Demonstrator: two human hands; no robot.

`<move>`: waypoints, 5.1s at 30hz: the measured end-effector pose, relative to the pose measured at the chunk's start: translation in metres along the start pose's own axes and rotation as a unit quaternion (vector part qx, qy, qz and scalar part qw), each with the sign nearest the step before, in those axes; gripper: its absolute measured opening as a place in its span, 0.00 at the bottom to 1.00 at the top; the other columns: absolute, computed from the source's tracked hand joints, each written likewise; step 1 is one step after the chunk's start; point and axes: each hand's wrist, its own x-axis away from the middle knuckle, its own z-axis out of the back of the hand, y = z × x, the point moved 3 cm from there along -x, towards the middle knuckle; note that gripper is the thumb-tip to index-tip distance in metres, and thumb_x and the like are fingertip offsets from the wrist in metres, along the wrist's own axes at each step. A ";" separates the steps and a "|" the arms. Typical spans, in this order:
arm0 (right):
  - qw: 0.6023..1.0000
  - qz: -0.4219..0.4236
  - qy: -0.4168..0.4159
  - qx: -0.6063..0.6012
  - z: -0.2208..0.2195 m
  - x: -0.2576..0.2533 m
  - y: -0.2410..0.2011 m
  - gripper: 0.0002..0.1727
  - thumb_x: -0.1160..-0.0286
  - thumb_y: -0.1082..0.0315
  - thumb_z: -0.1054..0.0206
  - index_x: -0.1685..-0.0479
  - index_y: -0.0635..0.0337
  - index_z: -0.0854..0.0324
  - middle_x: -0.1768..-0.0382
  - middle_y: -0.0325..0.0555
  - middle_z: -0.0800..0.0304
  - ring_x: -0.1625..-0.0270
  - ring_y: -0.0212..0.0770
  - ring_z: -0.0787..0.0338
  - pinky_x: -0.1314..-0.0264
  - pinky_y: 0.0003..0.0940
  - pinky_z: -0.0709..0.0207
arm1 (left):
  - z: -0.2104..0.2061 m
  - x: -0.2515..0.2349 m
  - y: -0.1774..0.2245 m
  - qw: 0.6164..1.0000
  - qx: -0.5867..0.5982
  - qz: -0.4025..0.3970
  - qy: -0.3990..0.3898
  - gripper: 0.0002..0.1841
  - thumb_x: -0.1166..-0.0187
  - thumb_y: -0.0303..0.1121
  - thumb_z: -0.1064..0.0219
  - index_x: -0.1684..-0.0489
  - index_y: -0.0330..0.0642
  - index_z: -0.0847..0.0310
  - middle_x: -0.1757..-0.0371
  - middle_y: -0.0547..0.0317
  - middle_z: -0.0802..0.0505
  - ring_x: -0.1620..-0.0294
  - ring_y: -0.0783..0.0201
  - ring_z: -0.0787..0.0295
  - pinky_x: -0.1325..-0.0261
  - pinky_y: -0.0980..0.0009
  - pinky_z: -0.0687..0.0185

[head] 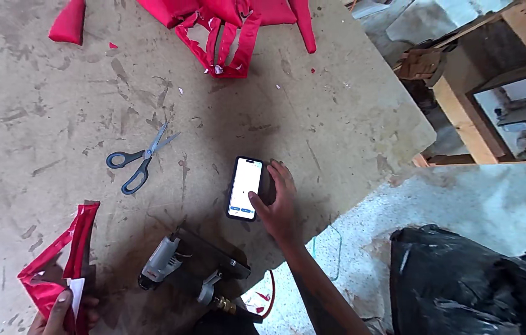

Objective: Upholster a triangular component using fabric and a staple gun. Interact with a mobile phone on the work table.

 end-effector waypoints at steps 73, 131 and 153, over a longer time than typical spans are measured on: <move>0.986 0.146 -0.023 -0.083 0.002 0.019 0.000 0.17 0.24 0.44 0.37 0.46 0.31 0.07 0.10 0.33 0.39 0.05 0.46 0.52 0.08 0.61 0.48 | -0.002 0.004 0.000 1.000 0.027 0.004 0.010 0.19 0.06 0.44 0.52 0.39 0.33 0.29 0.74 0.44 0.07 0.80 0.52 0.09 0.78 0.59 0.10; 0.997 -0.012 -0.021 -0.071 -0.004 0.019 -0.024 0.47 0.43 0.44 0.25 0.14 0.41 0.31 0.05 0.37 0.54 0.03 0.45 0.60 0.06 0.57 0.48 | -0.001 -0.001 -0.001 1.000 -0.008 -0.007 0.018 0.17 0.05 0.40 0.54 0.44 0.33 0.28 0.74 0.46 0.06 0.82 0.53 0.08 0.80 0.60 0.10; 0.999 -0.003 -0.035 -0.030 -0.012 0.031 -0.026 0.54 0.49 0.40 0.22 0.11 0.39 0.36 0.05 0.37 0.54 0.03 0.44 0.60 0.06 0.56 0.49 | 0.000 -0.002 0.000 1.000 -0.010 -0.011 0.016 0.18 0.05 0.41 0.53 0.42 0.32 0.28 0.74 0.45 0.06 0.82 0.51 0.08 0.80 0.58 0.09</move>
